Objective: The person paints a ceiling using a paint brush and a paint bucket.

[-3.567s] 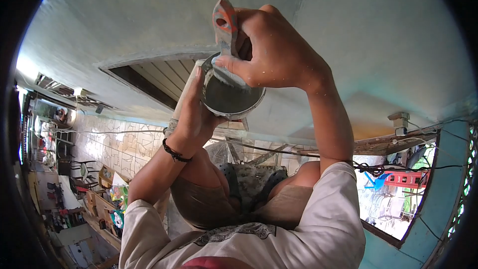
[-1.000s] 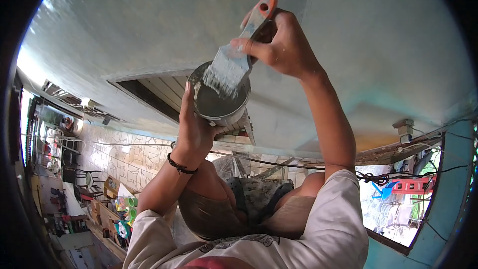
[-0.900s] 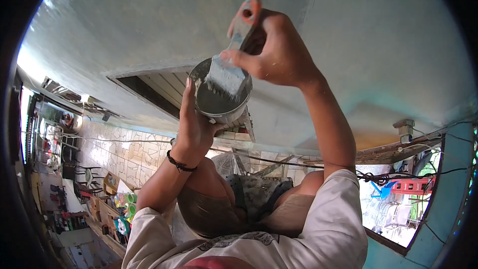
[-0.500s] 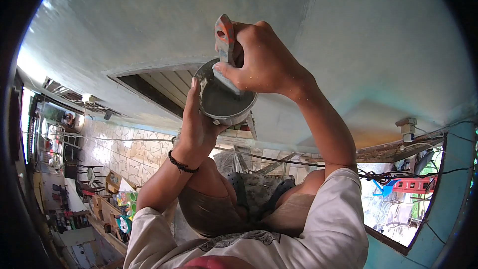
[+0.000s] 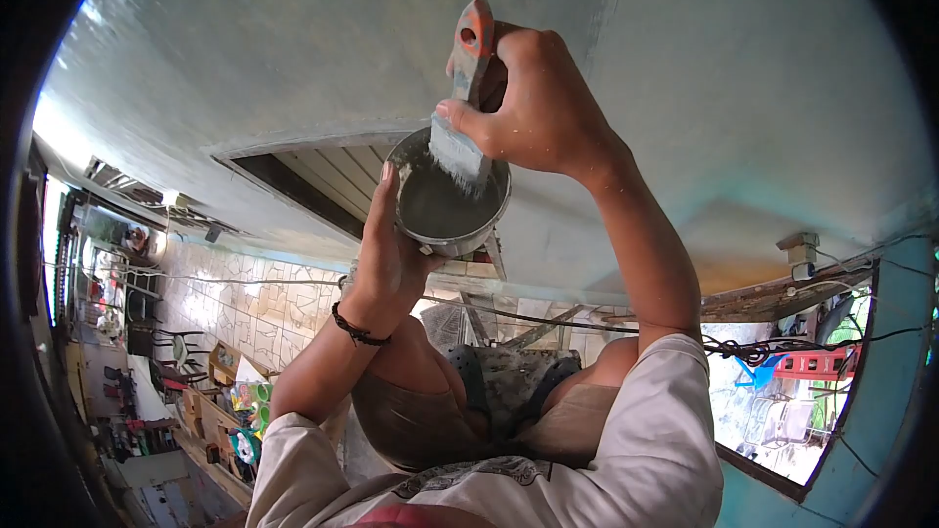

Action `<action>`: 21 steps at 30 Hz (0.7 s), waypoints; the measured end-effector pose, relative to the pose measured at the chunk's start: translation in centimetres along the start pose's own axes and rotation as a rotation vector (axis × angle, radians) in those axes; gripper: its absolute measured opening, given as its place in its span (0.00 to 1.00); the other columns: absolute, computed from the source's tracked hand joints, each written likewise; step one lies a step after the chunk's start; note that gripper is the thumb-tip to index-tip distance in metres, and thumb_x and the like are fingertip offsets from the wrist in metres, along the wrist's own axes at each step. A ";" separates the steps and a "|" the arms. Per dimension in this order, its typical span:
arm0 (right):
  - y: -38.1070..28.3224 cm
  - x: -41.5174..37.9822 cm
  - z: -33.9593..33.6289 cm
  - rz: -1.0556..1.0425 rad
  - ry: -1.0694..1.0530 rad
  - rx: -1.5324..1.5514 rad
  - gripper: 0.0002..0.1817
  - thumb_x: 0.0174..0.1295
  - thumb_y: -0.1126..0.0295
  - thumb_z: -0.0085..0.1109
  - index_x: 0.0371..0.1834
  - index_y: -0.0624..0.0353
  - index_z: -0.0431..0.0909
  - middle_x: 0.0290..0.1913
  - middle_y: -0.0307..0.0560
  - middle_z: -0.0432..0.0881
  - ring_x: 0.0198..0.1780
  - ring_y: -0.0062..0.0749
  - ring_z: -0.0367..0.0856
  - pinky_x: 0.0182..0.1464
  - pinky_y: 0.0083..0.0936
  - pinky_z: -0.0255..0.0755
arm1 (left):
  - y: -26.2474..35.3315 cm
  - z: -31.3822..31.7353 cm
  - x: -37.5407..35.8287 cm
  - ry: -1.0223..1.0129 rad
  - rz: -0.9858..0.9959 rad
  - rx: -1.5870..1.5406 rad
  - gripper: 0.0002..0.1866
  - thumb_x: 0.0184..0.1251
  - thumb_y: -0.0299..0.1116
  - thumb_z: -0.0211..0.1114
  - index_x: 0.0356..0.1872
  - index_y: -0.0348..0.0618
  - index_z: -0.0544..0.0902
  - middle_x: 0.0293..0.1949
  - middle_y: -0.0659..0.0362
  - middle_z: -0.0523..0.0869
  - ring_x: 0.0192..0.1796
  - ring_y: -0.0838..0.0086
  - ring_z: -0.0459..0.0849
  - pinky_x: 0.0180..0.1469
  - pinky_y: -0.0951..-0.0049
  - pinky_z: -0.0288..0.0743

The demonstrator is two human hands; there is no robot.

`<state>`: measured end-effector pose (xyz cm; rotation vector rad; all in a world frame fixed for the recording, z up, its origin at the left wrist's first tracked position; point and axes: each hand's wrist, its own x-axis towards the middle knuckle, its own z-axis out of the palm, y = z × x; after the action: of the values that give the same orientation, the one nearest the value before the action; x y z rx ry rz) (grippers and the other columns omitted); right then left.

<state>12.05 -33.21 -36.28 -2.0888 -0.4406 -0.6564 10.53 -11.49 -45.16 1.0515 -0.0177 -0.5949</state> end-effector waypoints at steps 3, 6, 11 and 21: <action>0.0 -0.1 -0.4 0.009 0.019 0.000 0.21 0.50 0.73 0.78 0.41 0.64 0.74 0.33 0.50 0.86 0.30 0.37 0.84 0.39 0.31 0.80 | 0.3 0.8 -0.3 0.002 -0.009 -0.020 0.35 0.83 0.63 0.50 0.79 0.53 0.67 0.73 0.56 0.76 0.73 0.60 0.77 0.70 0.43 0.74; 0.1 -0.1 -0.6 -0.013 0.033 -0.006 0.21 0.51 0.73 0.78 0.40 0.63 0.73 0.33 0.49 0.86 0.31 0.35 0.85 0.40 0.30 0.80 | 0.4 1.1 -0.2 -0.008 -0.041 -0.046 0.34 0.83 0.63 0.50 0.78 0.54 0.68 0.73 0.56 0.77 0.73 0.60 0.77 0.70 0.42 0.74; 0.2 0.1 -1.3 0.057 0.030 0.042 0.19 0.53 0.72 0.79 0.42 0.64 0.78 0.32 0.45 0.86 0.32 0.27 0.86 0.39 0.26 0.80 | 0.4 1.2 -0.3 -0.019 -0.036 -0.044 0.34 0.83 0.63 0.50 0.78 0.54 0.68 0.73 0.56 0.77 0.73 0.61 0.78 0.70 0.43 0.74; 1.2 0.2 -1.0 -0.033 0.031 0.024 0.18 0.56 0.75 0.79 0.43 0.64 0.78 0.29 0.39 0.83 0.31 0.16 0.83 0.35 0.18 0.77 | 0.3 1.2 -0.3 0.037 -0.034 -0.028 0.35 0.77 0.69 0.56 0.72 0.56 0.74 0.64 0.63 0.81 0.64 0.70 0.79 0.58 0.58 0.73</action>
<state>12.55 -34.72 -36.45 -2.0501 -0.4644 -0.6983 10.05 -12.20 -44.21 1.0372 0.0409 -0.6044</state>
